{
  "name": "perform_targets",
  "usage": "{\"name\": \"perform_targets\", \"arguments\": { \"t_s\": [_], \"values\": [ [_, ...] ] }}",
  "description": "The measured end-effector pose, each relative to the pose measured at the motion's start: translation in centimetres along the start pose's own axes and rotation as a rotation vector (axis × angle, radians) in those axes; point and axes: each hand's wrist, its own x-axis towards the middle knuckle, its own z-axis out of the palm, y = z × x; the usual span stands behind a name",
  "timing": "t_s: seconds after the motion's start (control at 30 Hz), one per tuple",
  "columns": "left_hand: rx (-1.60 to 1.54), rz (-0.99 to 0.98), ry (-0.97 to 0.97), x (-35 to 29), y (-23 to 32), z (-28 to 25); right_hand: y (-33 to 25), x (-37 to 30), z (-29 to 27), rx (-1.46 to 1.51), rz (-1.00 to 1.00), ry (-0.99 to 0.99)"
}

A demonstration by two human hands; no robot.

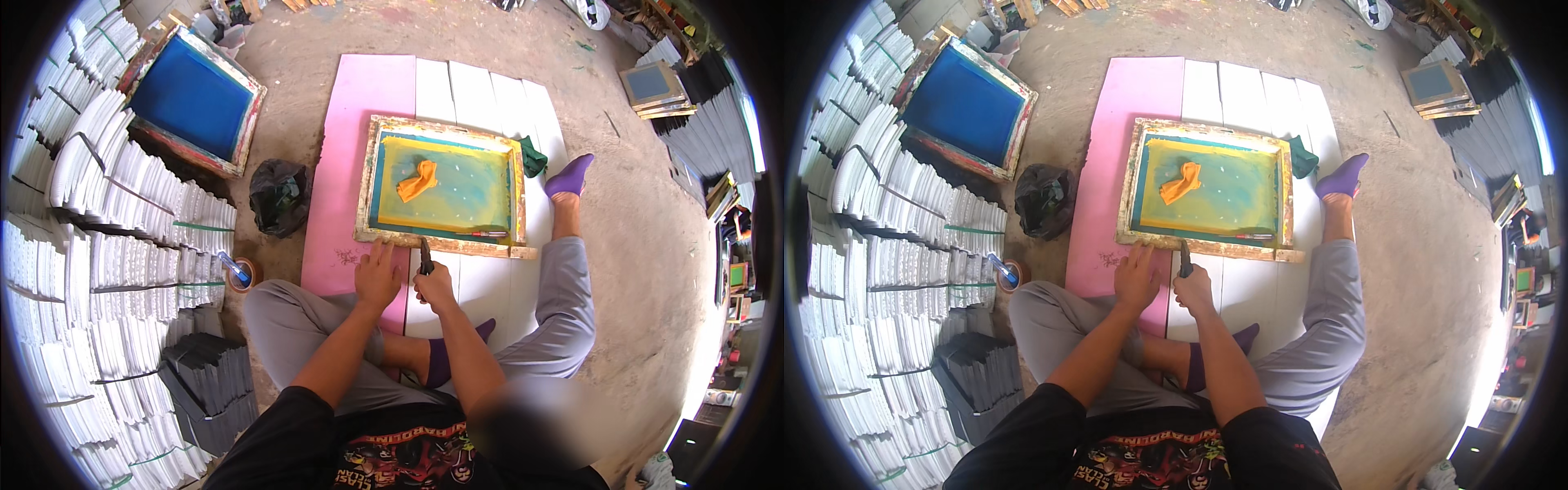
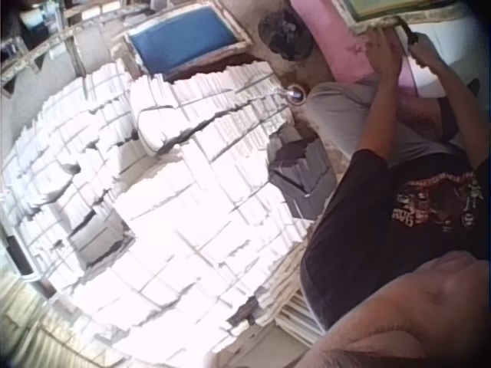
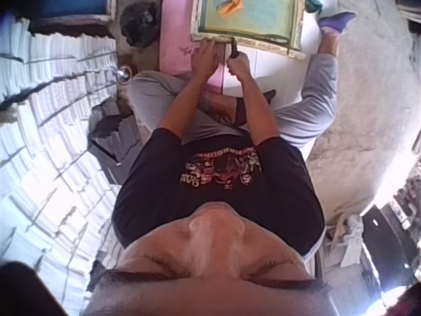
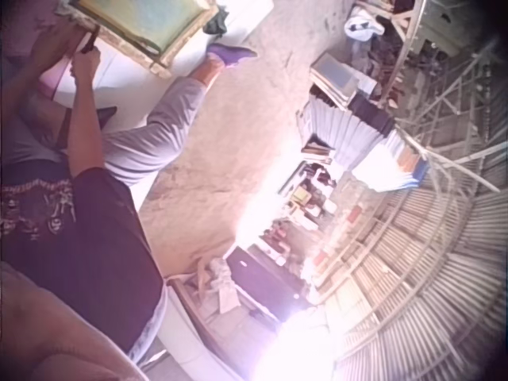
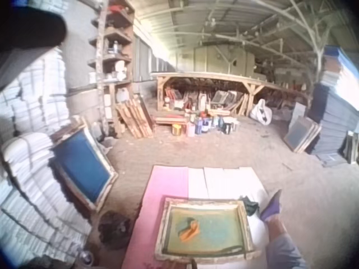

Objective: The person scrapes the edges of a screen-printing frame using a small tool, then switches to a larger tool to continue scraping the frame's edges. The person is seated on the floor with the frame resting on their lap.

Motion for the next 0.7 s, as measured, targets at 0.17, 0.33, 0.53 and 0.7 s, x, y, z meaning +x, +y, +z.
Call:
{"name": "perform_targets", "arguments": {
  "t_s": [0.17, 0.33, 0.53, 0.7],
  "values": [
    [-0.093, 0.040, 0.112, 0.4, 0.0, -0.2, 2.4, 0.2, 0.1, 0.259, -0.101, -0.144],
    [-0.299, 0.017, 0.124, 0.9, -1.8, -1.2, 2.2, -2.0, 1.9, 0.134, -0.130, -0.356],
    [-0.555, -0.267, 0.087, 0.5, -4.6, -1.6, -0.6, -2.7, 3.9, 0.060, -0.066, -0.539],
    [-0.506, -0.578, 0.254, 0.5, -5.7, -1.3, -1.0, -2.9, 3.8, 0.020, -0.055, -0.435]
  ]
}}
